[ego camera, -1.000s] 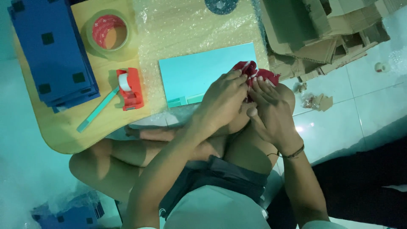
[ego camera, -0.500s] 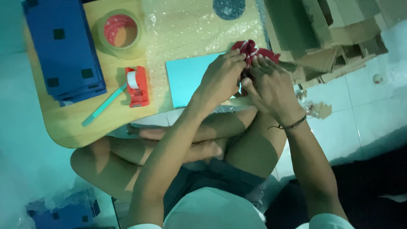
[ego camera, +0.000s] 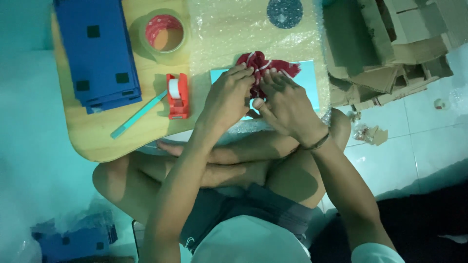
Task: The person is cleaning rectangular panels with a cloth, wrapping them in bubble wrap, and securing the packaging with tape.
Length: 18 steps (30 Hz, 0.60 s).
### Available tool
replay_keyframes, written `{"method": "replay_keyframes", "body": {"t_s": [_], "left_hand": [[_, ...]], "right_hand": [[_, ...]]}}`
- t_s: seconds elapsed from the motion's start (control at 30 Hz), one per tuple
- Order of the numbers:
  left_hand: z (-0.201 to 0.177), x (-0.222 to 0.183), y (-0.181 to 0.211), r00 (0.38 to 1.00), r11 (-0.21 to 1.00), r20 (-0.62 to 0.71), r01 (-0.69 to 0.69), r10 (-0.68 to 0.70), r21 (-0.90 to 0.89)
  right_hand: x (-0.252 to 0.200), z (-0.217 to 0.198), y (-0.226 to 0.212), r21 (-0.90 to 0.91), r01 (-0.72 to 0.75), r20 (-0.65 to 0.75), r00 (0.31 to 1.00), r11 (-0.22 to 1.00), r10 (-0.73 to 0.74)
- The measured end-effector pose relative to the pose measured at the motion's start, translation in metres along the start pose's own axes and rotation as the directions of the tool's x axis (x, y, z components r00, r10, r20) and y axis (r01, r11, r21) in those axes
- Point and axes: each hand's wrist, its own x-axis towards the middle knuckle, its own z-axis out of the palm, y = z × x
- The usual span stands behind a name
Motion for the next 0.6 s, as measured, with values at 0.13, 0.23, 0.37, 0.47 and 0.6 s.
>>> {"method": "replay_keyframes", "body": {"t_s": [0.13,0.23,0.37,0.47,0.6], "left_hand": [[-0.006,-0.015,-0.009,0.997,0.999,-0.070,-0.014,0.017,0.051],[-0.013,-0.026,-0.005,0.993,0.994,-0.120,0.013,0.001,0.112],[-0.014,-0.035,-0.005,0.994,0.986,-0.094,0.068,-0.055,0.150],[-0.014,-0.043,-0.004,0.996,0.989,-0.082,0.052,-0.041,0.138],[-0.018,-0.056,0.002,0.999,0.977,-0.028,0.041,-0.036,0.211]], "right_hand": [[0.009,0.008,-0.015,-0.003,0.043,-0.002,0.999,0.999,-0.043],[0.010,0.006,-0.025,0.008,0.032,-0.005,0.999,0.999,-0.032],[0.005,0.005,-0.029,0.039,0.035,0.004,0.999,0.999,-0.035],[-0.004,0.007,-0.031,0.077,0.058,-0.025,0.998,0.995,-0.057],[-0.019,0.007,-0.030,0.125,0.073,-0.033,0.997,0.990,-0.069]]}}
